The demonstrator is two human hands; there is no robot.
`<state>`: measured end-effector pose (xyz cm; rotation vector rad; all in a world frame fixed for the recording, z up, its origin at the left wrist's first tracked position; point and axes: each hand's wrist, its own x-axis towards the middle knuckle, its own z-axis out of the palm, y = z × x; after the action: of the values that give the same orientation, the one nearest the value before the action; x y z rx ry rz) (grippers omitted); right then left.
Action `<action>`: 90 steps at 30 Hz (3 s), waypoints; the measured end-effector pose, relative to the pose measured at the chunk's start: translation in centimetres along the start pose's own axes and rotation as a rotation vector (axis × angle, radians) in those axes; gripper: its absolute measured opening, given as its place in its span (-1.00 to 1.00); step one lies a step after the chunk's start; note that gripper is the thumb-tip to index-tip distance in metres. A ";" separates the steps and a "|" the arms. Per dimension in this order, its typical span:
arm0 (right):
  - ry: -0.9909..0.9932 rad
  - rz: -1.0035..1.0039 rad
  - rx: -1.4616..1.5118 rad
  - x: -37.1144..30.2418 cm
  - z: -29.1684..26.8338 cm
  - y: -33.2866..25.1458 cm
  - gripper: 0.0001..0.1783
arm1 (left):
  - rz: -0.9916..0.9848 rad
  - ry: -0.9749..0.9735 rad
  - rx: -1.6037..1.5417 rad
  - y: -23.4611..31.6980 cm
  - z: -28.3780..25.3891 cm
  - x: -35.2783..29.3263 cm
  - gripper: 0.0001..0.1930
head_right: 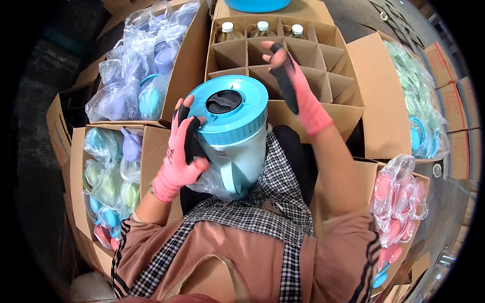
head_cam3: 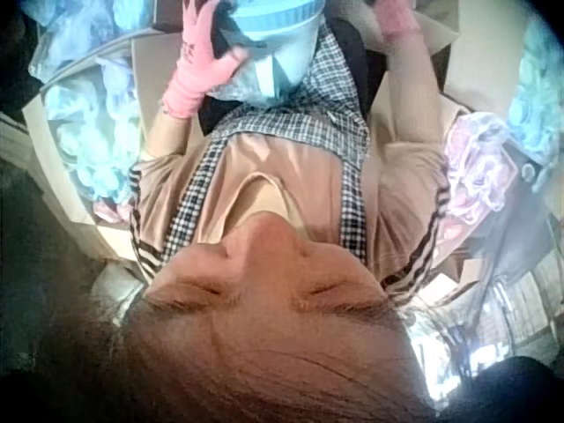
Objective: The person sits on the floor in a warehouse and packs plastic pitchers into cardboard boxes. They remove pitchers from plastic bags, inspect them, and place them into boxes. The person also handles the lids and inner components of the pitchers, ensuring they are assembled correctly before placing them into the packaging.
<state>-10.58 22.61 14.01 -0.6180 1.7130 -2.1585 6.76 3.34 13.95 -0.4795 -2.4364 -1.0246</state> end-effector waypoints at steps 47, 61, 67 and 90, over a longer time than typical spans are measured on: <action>-0.050 0.260 -0.165 -3.5 3.8 2.0 -0.55 | -0.455 0.272 -1.017 -7.5 2.3 -0.2 -0.44; -0.982 -0.069 -1.546 -1.4 8.4 -3.7 -0.81 | -0.499 -0.062 -1.503 -8.9 5.6 -1.1 -0.35; -0.843 0.439 -1.102 0.9 10.2 -5.1 -0.87 | -0.511 -0.015 -1.490 -9.4 4.7 -2.1 -0.39; -1.828 -0.941 -1.360 3.2 7.7 -3.0 -0.84 | -0.495 -0.114 -1.608 -11.7 6.8 -1.5 -0.20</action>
<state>-9.28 15.31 18.77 -2.6737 1.2009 0.4626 0.66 0.42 2.15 -0.3407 -1.2510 -3.0794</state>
